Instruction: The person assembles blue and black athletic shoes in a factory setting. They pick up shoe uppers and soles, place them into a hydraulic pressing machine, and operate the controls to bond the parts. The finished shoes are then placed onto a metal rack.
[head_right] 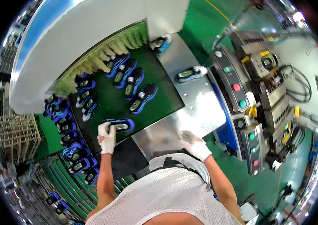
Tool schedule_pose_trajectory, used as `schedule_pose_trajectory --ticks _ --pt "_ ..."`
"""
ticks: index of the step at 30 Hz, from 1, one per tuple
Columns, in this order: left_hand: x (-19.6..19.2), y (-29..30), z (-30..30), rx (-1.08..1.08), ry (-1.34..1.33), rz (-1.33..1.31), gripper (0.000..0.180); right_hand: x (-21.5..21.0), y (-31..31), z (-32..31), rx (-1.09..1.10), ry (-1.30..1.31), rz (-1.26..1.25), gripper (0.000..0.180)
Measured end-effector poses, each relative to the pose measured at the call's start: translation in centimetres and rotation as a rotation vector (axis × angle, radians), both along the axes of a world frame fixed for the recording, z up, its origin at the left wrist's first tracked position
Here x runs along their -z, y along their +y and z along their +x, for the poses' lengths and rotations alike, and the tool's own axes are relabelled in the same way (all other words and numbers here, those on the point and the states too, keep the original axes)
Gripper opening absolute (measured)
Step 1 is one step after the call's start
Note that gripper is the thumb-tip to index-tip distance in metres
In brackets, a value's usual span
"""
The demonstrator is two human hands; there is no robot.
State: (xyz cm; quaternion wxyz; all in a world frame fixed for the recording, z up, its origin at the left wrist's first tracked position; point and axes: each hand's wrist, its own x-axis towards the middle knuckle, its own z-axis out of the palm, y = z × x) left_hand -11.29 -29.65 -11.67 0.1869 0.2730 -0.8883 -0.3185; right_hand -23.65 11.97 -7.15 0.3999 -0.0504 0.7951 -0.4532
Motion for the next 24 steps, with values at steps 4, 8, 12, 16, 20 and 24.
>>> schedule_pose_trajectory --ticks 4,8,12,16,20,24 --pt "-6.0 13.1 -7.1 0.501 0.05 0.034 0.019 -2.3 -3.6 0.2 -0.322 0.431 0.042 0.083" --pt "-9.8 26.3 -13.9 0.966 0.161 0.156 0.025 -4.3 1.3 -2.4 0.004 0.853 0.102 0.06" --pt "-14.7 37.2 -18.8 1.292 0.217 0.087 0.023 -5.2 12.4 -1.9 0.329 0.774 -0.108 0.052" --pt "-19.7 49.3 -22.8 1.59 0.432 0.147 0.04 -6.8 23.3 -1.7 0.699 0.257 -0.32 0.084" --pt "-21.9 60.6 -26.2 1.547 0.508 0.285 0.049 -9.9 32.2 3.1 1.203 0.171 -0.463 0.065" --pt "-20.6 74.8 -29.1 1.554 0.17 0.56 0.045 -11.9 39.3 7.8 1.654 0.058 -0.653 0.027"
